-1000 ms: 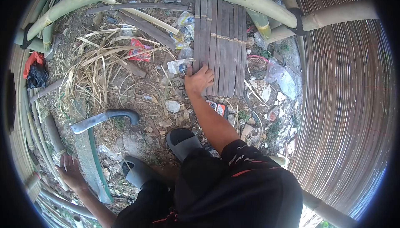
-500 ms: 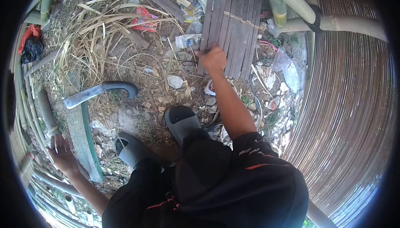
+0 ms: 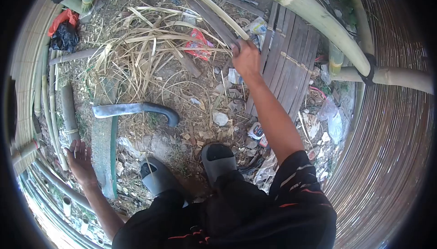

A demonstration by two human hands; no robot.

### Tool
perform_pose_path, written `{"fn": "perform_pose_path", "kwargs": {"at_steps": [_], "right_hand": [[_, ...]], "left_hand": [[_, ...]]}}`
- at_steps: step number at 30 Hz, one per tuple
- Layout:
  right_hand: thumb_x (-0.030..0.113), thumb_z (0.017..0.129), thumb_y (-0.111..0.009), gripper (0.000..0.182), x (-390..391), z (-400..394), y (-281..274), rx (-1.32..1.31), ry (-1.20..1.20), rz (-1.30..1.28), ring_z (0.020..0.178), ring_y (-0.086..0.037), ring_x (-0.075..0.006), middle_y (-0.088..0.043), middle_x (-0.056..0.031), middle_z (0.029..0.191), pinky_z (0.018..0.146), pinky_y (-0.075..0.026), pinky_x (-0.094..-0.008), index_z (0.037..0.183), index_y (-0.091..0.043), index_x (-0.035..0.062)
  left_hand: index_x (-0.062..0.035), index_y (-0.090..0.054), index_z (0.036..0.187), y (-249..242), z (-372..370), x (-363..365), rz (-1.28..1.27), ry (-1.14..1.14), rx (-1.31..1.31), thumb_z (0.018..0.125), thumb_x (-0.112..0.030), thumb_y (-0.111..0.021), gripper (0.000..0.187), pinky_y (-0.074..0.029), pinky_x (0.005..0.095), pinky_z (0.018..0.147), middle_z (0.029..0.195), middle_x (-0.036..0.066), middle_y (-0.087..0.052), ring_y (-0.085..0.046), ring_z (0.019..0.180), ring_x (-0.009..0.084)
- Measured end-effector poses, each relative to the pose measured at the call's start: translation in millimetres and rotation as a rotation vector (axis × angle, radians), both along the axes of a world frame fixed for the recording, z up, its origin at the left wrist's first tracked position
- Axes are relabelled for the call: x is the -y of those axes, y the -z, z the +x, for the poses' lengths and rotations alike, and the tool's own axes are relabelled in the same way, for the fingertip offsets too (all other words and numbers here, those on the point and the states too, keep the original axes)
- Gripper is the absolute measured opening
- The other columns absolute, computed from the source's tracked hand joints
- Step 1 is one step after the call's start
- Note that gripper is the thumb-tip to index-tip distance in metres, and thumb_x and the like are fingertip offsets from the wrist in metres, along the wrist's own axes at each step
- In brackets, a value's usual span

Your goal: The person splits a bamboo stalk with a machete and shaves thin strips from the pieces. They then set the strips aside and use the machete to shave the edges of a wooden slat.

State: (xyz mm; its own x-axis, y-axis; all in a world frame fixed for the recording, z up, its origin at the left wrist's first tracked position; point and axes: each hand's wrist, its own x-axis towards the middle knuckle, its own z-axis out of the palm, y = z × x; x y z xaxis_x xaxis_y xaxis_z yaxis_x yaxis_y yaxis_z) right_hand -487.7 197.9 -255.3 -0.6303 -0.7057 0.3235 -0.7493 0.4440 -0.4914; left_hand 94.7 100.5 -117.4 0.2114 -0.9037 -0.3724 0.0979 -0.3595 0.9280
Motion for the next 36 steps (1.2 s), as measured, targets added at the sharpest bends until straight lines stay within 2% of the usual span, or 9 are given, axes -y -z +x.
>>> {"fn": "perform_pose_path", "kwargs": {"at_steps": [7, 11, 14, 17, 20, 22, 30, 34, 36], "right_hand": [[0.021, 0.09, -0.063, 0.051, 108.3, -100.7, 35.9, -0.278, 0.031, 0.347, 0.132, -0.048, -0.0389, -0.053, -0.0154, 0.141, 0.109, -0.04, -0.0546, 0.139, -0.051, 0.0136], [0.026, 0.093, -0.059, 0.049, 123.2, -108.4, 15.8, -0.169, 0.072, 0.581, 0.141, -0.037, -0.0369, -0.047, -0.0126, 0.147, 0.11, -0.035, -0.0597, 0.141, -0.05, 0.0155], [0.03, 0.096, -0.056, 0.045, 119.4, -114.7, 10.0, -0.291, 0.103, 0.675, 0.135, -0.046, -0.037, -0.052, -0.0134, 0.144, 0.11, -0.035, -0.0602, 0.138, -0.052, 0.0159], [0.034, 0.094, -0.062, 0.034, 105.7, -101.3, 0.4, -0.278, 0.1, 0.551, 0.098, -0.068, -0.0416, -0.072, -0.0177, 0.106, 0.099, -0.044, -0.0563, 0.121, -0.065, 0.0143], [0.029, 0.091, -0.067, 0.025, 64.7, -66.1, -27.7, 0.208, -0.157, 0.473, 0.085, -0.072, -0.0317, -0.073, -0.019, 0.09, 0.078, -0.053, -0.0409, 0.101, -0.071, 0.0065], [0.024, 0.089, -0.071, 0.024, 35.1, -24.8, -50.9, 0.653, -0.244, 0.409, 0.075, -0.07, -0.02, -0.072, -0.0163, 0.083, 0.07, -0.052, -0.0323, 0.097, -0.069, 0.0012], [0.016, 0.093, -0.064, 0.017, 31.6, 56.9, -83.8, -0.175, -0.207, 0.097, 0.075, -0.066, -0.0418, -0.066, -0.0177, 0.087, 0.065, -0.051, -0.0508, 0.101, -0.058, 0.0032], [0.015, 0.097, -0.059, 0.023, 34.7, 85.1, -134.7, 0.461, -0.275, 0.206, 0.079, -0.07, -0.0362, -0.065, -0.0229, 0.095, 0.066, -0.055, -0.0475, 0.114, -0.055, 0.0005], [0.018, 0.098, -0.06, 0.029, 27.2, 124.3, -147.8, 1.337, -0.326, 0.195, 0.081, -0.072, -0.0283, -0.068, -0.0185, 0.092, 0.067, -0.057, -0.0431, 0.118, -0.053, -0.0019]], "left_hand": [[-0.0051, -0.054, 0.131, 7.4, 18.6, -7.7, 0.011, -0.025, 0.025, 0.105, -0.048, -0.041, 0.052, -0.043, 0.0376, 0.101, 0.128, 0.011, -0.058, -0.053, 0.12, 0.0203], [-0.0059, -0.054, 0.13, 7.7, 39.2, -16.4, 0.04, -0.083, 0.065, 0.105, -0.048, -0.041, 0.05, -0.042, 0.0375, 0.101, 0.127, 0.01, -0.058, -0.053, 0.119, 0.0197], [-0.0062, -0.053, 0.13, 5.5, 43.8, -20.7, 0.062, -0.133, 0.098, 0.106, -0.048, -0.041, 0.05, -0.041, 0.0368, 0.1, 0.127, 0.009, -0.058, -0.053, 0.119, 0.0193], [-0.0061, -0.055, 0.128, 1.1, 48.4, -24.6, 0.042, -0.156, 0.111, 0.106, -0.047, -0.041, 0.049, -0.041, 0.0365, 0.099, 0.128, 0.009, -0.059, -0.053, 0.118, 0.0192], [-0.004, -0.057, 0.126, -5.4, 38.4, -26.4, -0.039, -0.145, 0.196, 0.105, -0.041, -0.047, 0.043, -0.042, 0.0376, 0.099, 0.127, 0.01, -0.059, -0.054, 0.117, 0.0192], [-0.0008, -0.058, 0.122, -22.1, 9.6, -25.1, -0.335, 0.159, 0.674, 0.104, -0.028, -0.055, 0.033, -0.042, 0.0393, 0.1, 0.127, 0.011, -0.059, -0.054, 0.117, 0.0202], [-0.0007, -0.063, 0.114, -80.9, -118.6, -32.7, -0.917, 0.754, 0.991, 0.092, -0.014, -0.068, 0.026, -0.046, 0.0444, 0.099, 0.125, 0.02, -0.058, -0.056, 0.118, 0.0325], [-0.001, -0.063, 0.114, -74.4, -136.2, -47.6, -0.885, 0.795, 0.863, 0.09, -0.012, -0.07, 0.028, -0.046, 0.0447, 0.099, 0.125, 0.02, -0.058, -0.055, 0.119, 0.0333], [-0.0026, -0.062, 0.118, -70.6, -138.8, -54.8, -0.867, 0.866, 0.961, 0.087, -0.009, -0.073, 0.034, -0.046, 0.046, 0.1, 0.125, 0.02, -0.058, -0.056, 0.118, 0.0347]]}}
